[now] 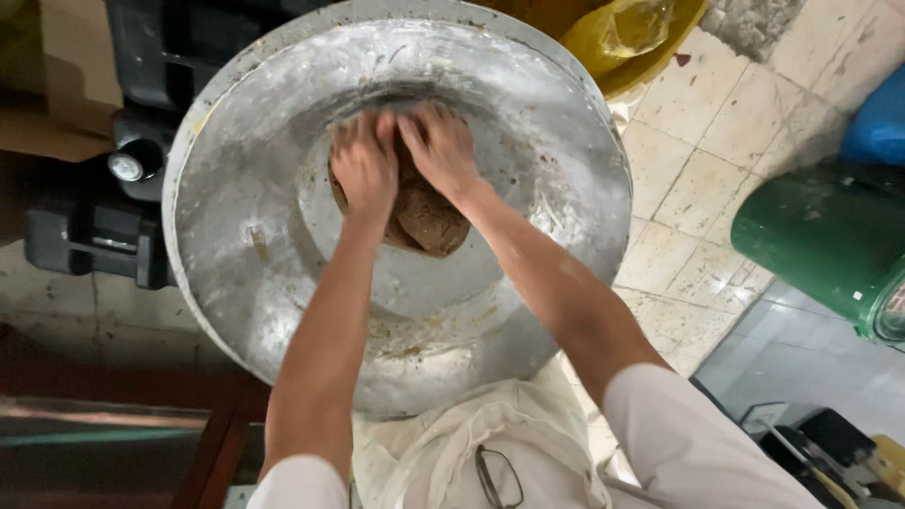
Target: The person kneads a ball of dark dough by hand inside a large metal bowl, repeatedly folding and pressing it against the bowl's surface and rubbing flour from their hands into the mixture.
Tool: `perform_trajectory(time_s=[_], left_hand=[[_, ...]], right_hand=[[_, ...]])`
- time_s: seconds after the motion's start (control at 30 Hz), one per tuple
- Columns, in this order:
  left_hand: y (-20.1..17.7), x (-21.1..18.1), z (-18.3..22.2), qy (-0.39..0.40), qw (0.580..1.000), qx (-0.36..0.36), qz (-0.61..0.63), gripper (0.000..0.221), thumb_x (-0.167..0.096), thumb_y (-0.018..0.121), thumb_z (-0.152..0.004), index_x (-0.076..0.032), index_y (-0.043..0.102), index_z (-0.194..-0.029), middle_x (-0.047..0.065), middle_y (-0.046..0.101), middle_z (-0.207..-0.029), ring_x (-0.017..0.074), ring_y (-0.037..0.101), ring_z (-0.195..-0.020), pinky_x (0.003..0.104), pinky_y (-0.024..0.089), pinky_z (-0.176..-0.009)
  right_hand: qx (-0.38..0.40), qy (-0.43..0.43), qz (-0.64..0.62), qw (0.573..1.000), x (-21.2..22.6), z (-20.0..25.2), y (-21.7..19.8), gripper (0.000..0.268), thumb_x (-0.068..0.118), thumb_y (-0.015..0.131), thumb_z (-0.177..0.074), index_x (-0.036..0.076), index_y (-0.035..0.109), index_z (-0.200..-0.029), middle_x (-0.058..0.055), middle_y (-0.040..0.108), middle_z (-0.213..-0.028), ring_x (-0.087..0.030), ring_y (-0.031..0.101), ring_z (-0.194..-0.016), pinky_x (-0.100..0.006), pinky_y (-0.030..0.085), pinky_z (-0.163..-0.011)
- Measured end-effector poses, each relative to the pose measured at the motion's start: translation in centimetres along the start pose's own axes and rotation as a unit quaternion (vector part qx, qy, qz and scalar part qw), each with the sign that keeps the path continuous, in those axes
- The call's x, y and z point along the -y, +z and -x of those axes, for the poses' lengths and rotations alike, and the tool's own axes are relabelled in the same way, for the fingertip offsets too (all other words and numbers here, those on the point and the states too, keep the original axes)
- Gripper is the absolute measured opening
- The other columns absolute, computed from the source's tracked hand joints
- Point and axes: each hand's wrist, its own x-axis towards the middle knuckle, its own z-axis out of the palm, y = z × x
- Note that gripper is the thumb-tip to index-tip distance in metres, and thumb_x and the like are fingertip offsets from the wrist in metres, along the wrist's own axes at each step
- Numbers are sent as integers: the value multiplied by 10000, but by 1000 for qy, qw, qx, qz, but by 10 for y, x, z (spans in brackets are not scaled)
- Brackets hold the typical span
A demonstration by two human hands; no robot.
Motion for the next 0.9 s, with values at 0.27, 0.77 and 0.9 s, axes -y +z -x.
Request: perform_trajectory(time_s=[0.27, 0.77, 0.9], left_hand=[[-121, -43, 116, 59, 987, 147, 31, 806, -659, 665, -907, -69, 516, -1435, 223, 533, -1357, 416, 484, -1266, 632, 343, -1068], [7, 27, 80, -14, 981, 170, -93, 529, -384, 830, -905, -151, 636, -1338, 107, 642, -1198, 380, 582, -1095, 620, 431, -985], [2, 21, 75, -53, 976, 201, -68, 544, -365, 847, -886, -135, 615, -1322, 118, 655, -1241, 384, 603, -1104, 599, 468, -923]], right_hand=[[29, -44, 21, 998, 27, 168, -97, 254, 397, 738, -1005, 166, 700, -1105, -44, 716, -1170, -313, 677, -1121, -479, 522, -991], [-8, -84, 143, 986, -14, 58, 6, 312, 361, 622, -948, 73, 699, -1040, -187, 710, -945, -411, 680, -858, -520, 544, -792], [66, 29, 190, 979, -14, 45, 9, 353, 421, 642, -985, 78, 719, -1016, -197, 722, -957, -429, 676, -864, -543, 530, -795]])
